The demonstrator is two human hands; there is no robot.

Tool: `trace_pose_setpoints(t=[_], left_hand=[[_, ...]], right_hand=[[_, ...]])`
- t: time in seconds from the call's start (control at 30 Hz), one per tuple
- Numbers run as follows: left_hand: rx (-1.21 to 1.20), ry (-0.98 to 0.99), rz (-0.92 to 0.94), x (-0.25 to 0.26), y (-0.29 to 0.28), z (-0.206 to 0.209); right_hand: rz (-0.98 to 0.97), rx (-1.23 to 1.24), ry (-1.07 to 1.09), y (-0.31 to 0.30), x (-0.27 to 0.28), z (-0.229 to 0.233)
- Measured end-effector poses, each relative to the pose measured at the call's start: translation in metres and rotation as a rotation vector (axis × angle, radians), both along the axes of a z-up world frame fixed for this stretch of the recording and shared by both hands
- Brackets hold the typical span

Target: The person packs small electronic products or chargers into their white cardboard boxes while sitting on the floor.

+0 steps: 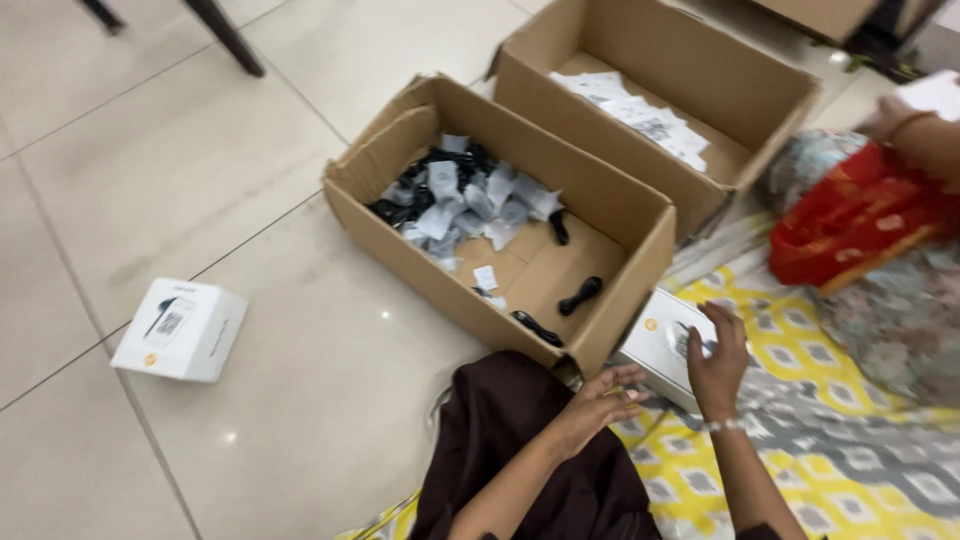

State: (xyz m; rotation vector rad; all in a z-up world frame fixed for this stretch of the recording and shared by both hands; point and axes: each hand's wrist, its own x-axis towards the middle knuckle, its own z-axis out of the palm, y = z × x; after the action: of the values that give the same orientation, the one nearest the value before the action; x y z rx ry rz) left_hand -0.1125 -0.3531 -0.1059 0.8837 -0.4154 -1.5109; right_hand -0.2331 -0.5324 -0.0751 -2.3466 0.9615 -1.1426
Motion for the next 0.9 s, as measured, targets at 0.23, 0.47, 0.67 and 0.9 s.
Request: trace_pose_setpoints(t=[0.23,0.47,0.67,0.9], left_hand=[[-0.096,-0.367,0.517,0.174,0.145,0.025],[0.847,-1.469,1.016,0.382,0.333,-0.025],[1.478,-1.701,0.540,0.458,0.395,-0.018],[1.499,-1.642,0.351,0.368,0.382,-0.029]], right_hand=[[0.244,-0.031,-0.195,0.164,0.109,0.044],[0.960,0.248,-0.023,0.272,0.251,0.027],[1.169,0.418,0.529,0.310,0.288,-0.012],[1.210,0.569,0.492,0.307,0.298,-0.036]])
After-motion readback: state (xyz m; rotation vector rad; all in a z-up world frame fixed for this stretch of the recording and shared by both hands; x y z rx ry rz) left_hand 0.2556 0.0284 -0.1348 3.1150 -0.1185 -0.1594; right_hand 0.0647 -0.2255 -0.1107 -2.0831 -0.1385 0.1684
